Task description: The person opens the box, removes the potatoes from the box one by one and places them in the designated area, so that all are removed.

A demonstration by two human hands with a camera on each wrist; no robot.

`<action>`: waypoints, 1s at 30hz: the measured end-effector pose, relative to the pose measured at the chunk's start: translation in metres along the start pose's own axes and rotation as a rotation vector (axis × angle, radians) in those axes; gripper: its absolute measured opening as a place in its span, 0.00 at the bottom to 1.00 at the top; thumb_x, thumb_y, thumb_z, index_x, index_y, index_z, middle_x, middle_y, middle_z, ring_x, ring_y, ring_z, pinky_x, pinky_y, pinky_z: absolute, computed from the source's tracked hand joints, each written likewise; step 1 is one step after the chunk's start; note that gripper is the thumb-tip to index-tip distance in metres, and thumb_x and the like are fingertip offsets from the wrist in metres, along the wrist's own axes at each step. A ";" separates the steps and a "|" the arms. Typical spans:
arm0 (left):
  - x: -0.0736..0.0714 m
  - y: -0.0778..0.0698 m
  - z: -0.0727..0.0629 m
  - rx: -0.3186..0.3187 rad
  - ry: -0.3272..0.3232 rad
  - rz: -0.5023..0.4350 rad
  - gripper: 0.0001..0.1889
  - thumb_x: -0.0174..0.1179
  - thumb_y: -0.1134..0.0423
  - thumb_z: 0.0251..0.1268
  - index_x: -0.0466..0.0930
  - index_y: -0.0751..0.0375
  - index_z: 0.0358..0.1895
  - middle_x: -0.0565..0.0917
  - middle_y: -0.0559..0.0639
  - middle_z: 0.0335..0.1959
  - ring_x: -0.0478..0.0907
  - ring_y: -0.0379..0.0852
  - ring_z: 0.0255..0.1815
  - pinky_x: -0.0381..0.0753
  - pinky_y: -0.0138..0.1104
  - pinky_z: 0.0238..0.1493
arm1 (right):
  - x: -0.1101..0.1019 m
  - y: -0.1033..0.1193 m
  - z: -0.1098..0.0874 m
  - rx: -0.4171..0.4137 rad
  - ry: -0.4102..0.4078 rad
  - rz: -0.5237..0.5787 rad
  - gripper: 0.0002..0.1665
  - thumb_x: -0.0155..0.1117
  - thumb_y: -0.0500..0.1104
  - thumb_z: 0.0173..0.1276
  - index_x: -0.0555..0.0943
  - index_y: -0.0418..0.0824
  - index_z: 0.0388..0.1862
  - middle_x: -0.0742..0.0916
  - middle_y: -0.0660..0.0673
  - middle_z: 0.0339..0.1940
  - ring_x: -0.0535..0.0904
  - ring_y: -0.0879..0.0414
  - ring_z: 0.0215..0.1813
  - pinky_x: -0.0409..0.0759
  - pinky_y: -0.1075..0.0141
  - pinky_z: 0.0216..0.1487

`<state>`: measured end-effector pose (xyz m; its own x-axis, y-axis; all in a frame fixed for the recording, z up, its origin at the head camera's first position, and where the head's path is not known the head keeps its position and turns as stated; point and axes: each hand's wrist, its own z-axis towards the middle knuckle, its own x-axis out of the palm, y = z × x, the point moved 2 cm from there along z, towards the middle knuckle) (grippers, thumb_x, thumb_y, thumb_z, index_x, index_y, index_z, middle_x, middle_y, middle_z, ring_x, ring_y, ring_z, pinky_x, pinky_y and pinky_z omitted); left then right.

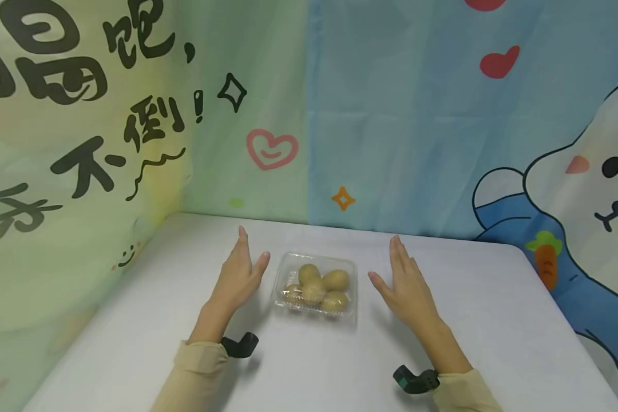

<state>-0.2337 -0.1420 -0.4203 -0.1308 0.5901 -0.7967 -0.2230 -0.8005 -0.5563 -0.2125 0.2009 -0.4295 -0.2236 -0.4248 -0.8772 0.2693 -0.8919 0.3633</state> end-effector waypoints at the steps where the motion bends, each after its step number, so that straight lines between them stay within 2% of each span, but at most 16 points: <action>1: 0.002 0.002 -0.001 -0.014 0.032 -0.023 0.46 0.37 0.36 0.71 0.27 0.64 0.75 0.48 0.66 0.76 0.50 0.62 0.76 0.53 0.52 0.75 | 0.002 0.001 0.000 0.004 0.017 0.009 0.54 0.52 0.63 0.69 0.39 0.36 0.77 0.50 0.37 0.79 0.51 0.38 0.77 0.54 0.41 0.73; 4: 0.006 0.006 -0.005 -0.034 0.098 -0.110 0.46 0.38 0.36 0.71 0.26 0.62 0.75 0.45 0.62 0.77 0.43 0.59 0.78 0.47 0.51 0.76 | 0.009 0.005 -0.001 0.010 0.068 0.046 0.54 0.52 0.63 0.69 0.37 0.36 0.77 0.49 0.38 0.79 0.49 0.38 0.77 0.53 0.42 0.74; 7: 0.013 0.009 -0.008 -0.035 0.117 -0.196 0.46 0.41 0.39 0.70 0.29 0.63 0.75 0.41 0.60 0.78 0.38 0.58 0.78 0.41 0.54 0.76 | 0.016 0.007 -0.003 0.014 0.124 0.104 0.54 0.51 0.63 0.70 0.36 0.38 0.77 0.46 0.40 0.79 0.46 0.40 0.78 0.51 0.43 0.75; 13: 0.036 0.010 -0.013 -0.056 0.193 -0.370 0.50 0.55 0.44 0.65 0.29 0.56 0.76 0.32 0.58 0.78 0.32 0.62 0.78 0.36 0.57 0.75 | 0.038 0.009 -0.010 -0.035 0.218 0.218 0.54 0.54 0.59 0.70 0.36 0.34 0.77 0.45 0.37 0.79 0.44 0.38 0.78 0.51 0.42 0.75; 17: 0.048 0.013 -0.015 -0.068 0.220 -0.435 0.59 0.67 0.46 0.52 0.30 0.54 0.77 0.33 0.57 0.78 0.33 0.58 0.78 0.39 0.56 0.75 | 0.053 0.012 -0.015 -0.061 0.286 0.293 0.58 0.56 0.61 0.67 0.35 0.33 0.76 0.43 0.35 0.78 0.42 0.35 0.78 0.52 0.41 0.74; 21: 0.055 0.016 -0.016 -0.061 0.221 -0.482 0.66 0.72 0.41 0.42 0.30 0.54 0.77 0.35 0.55 0.78 0.34 0.56 0.79 0.39 0.54 0.76 | 0.062 0.013 -0.018 -0.046 0.330 0.378 0.67 0.63 0.63 0.60 0.29 0.36 0.76 0.42 0.33 0.78 0.41 0.34 0.77 0.51 0.38 0.73; 26: 0.062 0.018 -0.016 -0.033 0.240 -0.513 0.72 0.68 0.28 0.34 0.29 0.53 0.77 0.34 0.52 0.78 0.34 0.54 0.79 0.39 0.52 0.76 | 0.069 0.012 -0.018 -0.030 0.365 0.470 0.76 0.71 0.58 0.53 0.22 0.37 0.74 0.40 0.33 0.78 0.37 0.35 0.77 0.48 0.39 0.73; 30: 0.066 0.019 -0.019 -0.031 0.271 -0.494 0.74 0.66 0.24 0.30 0.28 0.54 0.76 0.34 0.54 0.78 0.35 0.56 0.79 0.40 0.53 0.75 | 0.072 0.013 -0.019 -0.022 0.398 0.485 0.77 0.73 0.57 0.53 0.22 0.36 0.73 0.37 0.33 0.77 0.35 0.35 0.77 0.46 0.40 0.74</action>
<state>-0.2286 -0.1198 -0.4882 0.2356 0.8509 -0.4695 -0.1655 -0.4409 -0.8822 -0.2075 0.1618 -0.4942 0.2941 -0.6864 -0.6651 0.2730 -0.6066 0.7467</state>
